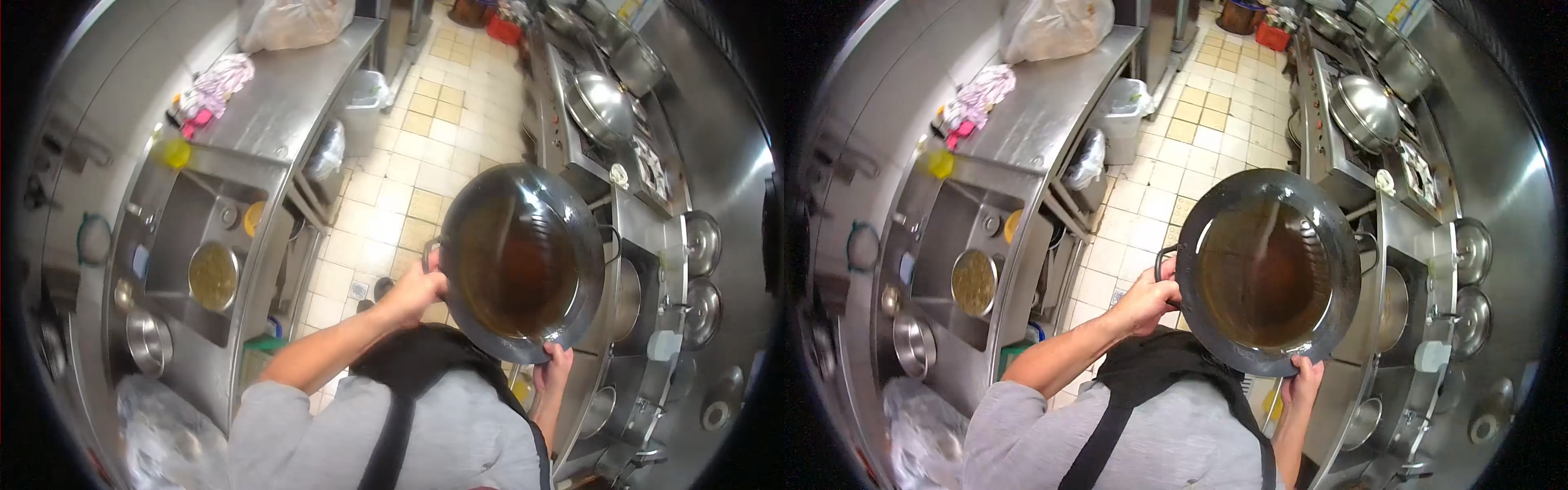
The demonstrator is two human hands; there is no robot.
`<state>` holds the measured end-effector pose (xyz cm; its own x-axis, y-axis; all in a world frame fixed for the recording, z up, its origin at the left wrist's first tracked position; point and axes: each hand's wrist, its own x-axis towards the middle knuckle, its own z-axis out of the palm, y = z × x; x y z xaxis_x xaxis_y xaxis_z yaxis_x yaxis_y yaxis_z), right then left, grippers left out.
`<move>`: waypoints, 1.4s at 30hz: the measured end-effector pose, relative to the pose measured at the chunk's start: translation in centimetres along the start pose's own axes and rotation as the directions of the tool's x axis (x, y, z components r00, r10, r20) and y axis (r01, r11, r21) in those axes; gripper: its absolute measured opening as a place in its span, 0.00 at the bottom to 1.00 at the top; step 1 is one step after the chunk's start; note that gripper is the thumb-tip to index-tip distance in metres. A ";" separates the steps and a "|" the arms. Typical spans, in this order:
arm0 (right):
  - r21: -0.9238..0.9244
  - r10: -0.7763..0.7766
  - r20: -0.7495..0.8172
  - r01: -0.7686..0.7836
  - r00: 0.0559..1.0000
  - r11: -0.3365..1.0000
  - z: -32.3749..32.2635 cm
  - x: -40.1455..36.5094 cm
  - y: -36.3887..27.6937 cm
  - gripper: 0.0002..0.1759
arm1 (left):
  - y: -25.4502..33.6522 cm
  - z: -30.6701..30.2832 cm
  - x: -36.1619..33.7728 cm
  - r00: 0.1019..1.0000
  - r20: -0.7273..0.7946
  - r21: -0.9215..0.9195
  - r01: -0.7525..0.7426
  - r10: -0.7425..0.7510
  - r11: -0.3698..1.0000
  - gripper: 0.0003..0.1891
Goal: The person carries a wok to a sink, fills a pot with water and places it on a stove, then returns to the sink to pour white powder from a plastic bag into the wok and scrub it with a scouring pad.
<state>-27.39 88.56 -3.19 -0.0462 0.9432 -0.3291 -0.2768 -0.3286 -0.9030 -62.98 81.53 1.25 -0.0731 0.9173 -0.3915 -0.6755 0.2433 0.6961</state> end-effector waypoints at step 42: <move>0.018 0.034 0.198 -0.038 0.980 0.999 47.8 67.3 -7.7 0.11 | 43.4 -13.2 60.1 0.965 -0.170 -0.037 -0.210 0.201 0.977 0.35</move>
<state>-74.19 156.92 -5.16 -0.2451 0.9225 -0.2981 -0.2916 -0.3634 -0.8848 -106.39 143.01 -0.02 -0.3311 0.8801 -0.3402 -0.6721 0.0332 0.7398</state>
